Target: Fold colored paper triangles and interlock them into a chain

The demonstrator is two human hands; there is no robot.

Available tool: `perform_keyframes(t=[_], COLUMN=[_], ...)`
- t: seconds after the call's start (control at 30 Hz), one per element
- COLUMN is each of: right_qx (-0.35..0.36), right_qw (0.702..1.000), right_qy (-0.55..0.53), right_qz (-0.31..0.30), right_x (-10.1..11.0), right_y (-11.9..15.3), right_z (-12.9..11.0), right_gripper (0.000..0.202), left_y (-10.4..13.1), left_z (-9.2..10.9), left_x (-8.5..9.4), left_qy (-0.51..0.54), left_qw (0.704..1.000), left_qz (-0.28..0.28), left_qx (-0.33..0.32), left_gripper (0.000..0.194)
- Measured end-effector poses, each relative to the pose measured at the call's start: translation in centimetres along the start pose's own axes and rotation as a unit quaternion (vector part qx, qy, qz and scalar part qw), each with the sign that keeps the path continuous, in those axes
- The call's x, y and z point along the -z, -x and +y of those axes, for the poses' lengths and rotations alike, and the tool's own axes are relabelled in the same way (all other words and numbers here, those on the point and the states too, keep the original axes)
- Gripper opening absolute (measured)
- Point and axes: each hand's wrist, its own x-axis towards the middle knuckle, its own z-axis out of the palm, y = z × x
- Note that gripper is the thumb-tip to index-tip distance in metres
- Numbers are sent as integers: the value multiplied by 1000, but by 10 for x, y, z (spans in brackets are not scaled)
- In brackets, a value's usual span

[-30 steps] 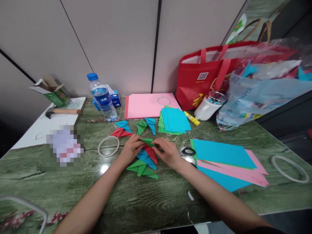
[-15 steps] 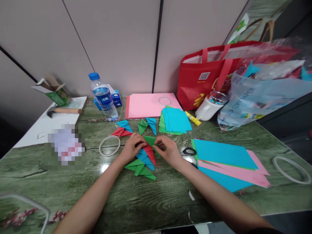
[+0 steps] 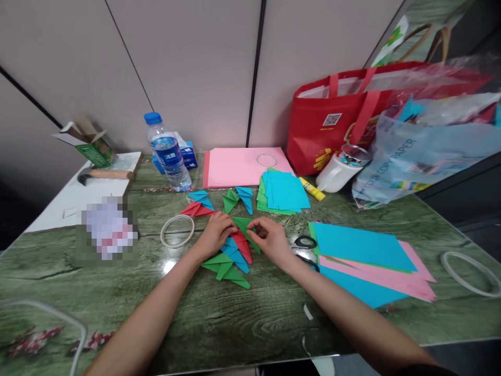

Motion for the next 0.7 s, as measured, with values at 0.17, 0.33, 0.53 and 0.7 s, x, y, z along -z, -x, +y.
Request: perform_keyframes(t=[0.17, 0.33, 0.53, 0.7], right_qx=[-19, -37, -51, -60], right_qw=[1000, 999, 996, 993], right_qy=[8, 28, 61, 94], right_qz=[-7, -20, -29, -47], right_x=[-1, -2, -1, 1], right_y=[-1, -1, -2, -3], right_z=[3, 8, 9, 7], right_gripper=[7, 9, 11, 11], left_y=[0, 0, 0, 2], left_z=[2, 4, 4, -1], left_x=[-1, -1, 0, -1], left_qy=[-38, -33, -37, -77], left_qw=[999, 997, 999, 997], left_qz=[-25, -12, -6, 16], left_qx=[28, 75, 28, -7], left_gripper=[17, 8, 8, 7])
